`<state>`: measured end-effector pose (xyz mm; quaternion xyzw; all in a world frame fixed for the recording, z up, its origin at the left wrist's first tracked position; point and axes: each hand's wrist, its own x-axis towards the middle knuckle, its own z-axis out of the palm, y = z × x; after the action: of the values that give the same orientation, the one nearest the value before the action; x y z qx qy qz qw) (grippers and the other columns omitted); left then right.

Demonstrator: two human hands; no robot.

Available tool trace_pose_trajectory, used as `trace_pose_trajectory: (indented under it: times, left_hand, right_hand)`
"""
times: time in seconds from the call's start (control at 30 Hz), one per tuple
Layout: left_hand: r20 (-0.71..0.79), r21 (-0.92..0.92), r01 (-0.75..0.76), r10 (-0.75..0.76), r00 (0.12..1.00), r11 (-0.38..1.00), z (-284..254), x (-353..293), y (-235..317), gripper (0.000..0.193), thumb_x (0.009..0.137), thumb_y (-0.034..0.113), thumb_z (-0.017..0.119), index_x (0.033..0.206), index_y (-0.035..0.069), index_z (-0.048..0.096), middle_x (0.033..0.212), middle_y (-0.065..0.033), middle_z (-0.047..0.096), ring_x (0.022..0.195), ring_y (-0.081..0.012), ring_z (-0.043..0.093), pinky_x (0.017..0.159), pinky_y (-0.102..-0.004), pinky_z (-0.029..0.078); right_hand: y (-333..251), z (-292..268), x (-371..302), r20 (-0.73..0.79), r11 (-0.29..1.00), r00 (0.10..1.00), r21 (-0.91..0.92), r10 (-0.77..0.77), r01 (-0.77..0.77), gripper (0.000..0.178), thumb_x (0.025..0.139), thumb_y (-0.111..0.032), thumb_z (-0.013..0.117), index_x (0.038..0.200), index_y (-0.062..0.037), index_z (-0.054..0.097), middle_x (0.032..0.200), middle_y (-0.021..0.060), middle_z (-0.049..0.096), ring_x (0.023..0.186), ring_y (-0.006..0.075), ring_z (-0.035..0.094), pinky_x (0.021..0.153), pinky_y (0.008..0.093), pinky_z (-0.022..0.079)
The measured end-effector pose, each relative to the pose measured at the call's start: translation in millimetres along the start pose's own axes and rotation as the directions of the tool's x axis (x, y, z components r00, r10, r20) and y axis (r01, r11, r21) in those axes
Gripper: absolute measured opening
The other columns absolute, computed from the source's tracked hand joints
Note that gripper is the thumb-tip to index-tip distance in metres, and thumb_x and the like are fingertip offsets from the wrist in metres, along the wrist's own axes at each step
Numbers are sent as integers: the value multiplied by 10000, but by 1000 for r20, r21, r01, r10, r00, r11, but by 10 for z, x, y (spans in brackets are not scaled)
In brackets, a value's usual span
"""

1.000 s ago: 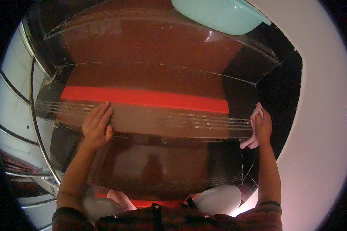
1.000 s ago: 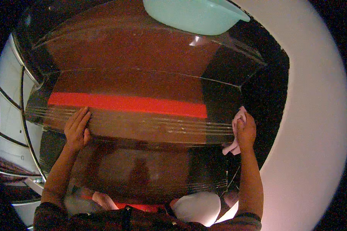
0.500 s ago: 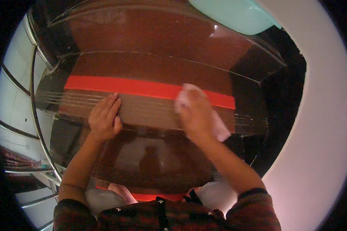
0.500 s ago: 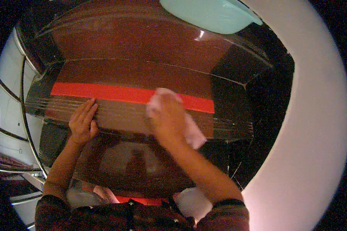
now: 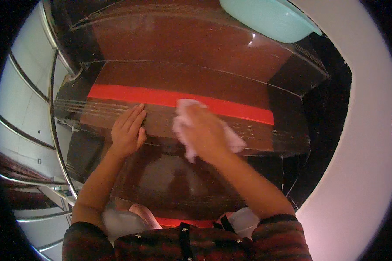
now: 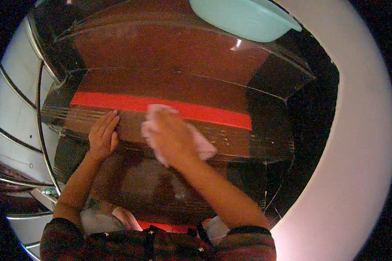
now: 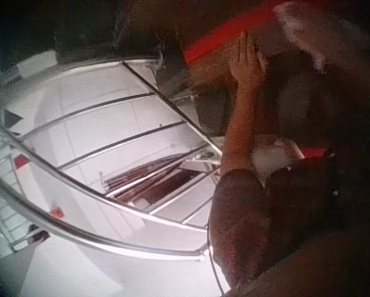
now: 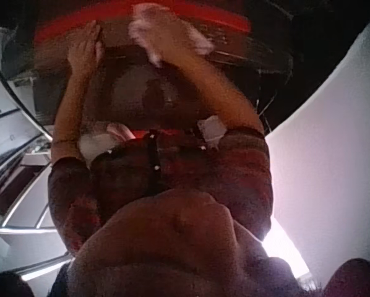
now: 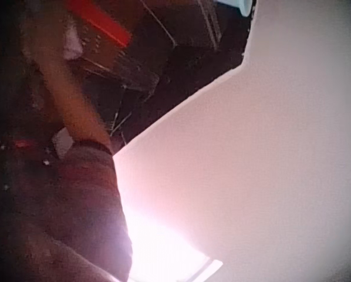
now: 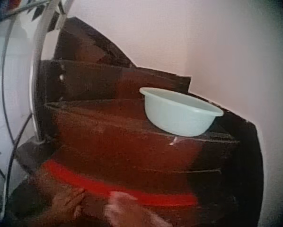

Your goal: The person kneels on a spiral staircase and wipes the brown tiled steps with a pink cloth. They move a light blue plastic basin to access different areas and continue wiping the stairs methodically.

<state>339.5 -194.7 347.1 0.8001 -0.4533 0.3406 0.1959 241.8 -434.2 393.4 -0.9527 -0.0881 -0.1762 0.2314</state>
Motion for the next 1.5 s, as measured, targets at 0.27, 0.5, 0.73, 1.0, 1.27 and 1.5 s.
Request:
trace_pose_trajectory:
  times: [0.27,0.5,0.73,1.0,1.27,1.5]
  left_hand:
    - [-37,-22,40,-41,998,999,39,10,3,407,697,69,602,1096,-8,631,1217,-156,620,1080,-315,616,932,-414,487]
    - [-98,11,27,-26,995,1000,81,-8,-11,395,688,93,599,1069,-2,647,1191,-149,635,1050,-292,630,907,-402,507]
    - [-122,-5,26,-26,992,1000,110,-17,-21,385,689,98,612,1061,9,652,1185,-137,639,1034,-289,634,899,-396,511]
    - [-45,11,5,-5,999,1000,35,-13,-11,419,710,128,632,1108,-2,623,1159,-156,631,1063,-315,613,935,-410,492]
    - [-23,-252,332,-349,937,909,9,117,65,355,764,155,638,1087,11,607,1242,-192,552,1134,-348,538,949,-446,440]
    - [353,-1,268,-250,901,963,397,1010,690,609,863,469,556,1348,104,503,1481,-154,362,1390,-413,250,1065,-697,133]
  right_hand:
    - [1662,-1337,-1185,-361,712,736,-225,573,-665,382,953,-188,423,1280,-32,543,1270,211,559,1145,378,535,991,436,410]
    - [1611,-1121,-989,-402,731,801,-355,443,-582,358,932,-147,447,1231,21,550,1305,201,544,1207,379,502,1042,434,380]
    - [291,264,373,-85,935,960,-220,266,-278,407,895,-217,547,1238,3,544,1272,207,552,1190,372,501,1045,449,356]
    - [-277,416,966,192,935,973,305,124,-179,486,795,-189,685,1230,-12,560,1293,198,537,1226,361,479,1056,432,355]
    - [1130,-677,-277,-229,908,944,-294,236,-298,437,902,-201,596,1304,-41,531,1454,182,399,1363,361,333,1137,480,237]
    - [1330,-659,-438,-1,815,932,-485,363,-318,476,993,-335,432,1405,-97,441,1507,119,354,1397,329,298,1143,521,189]
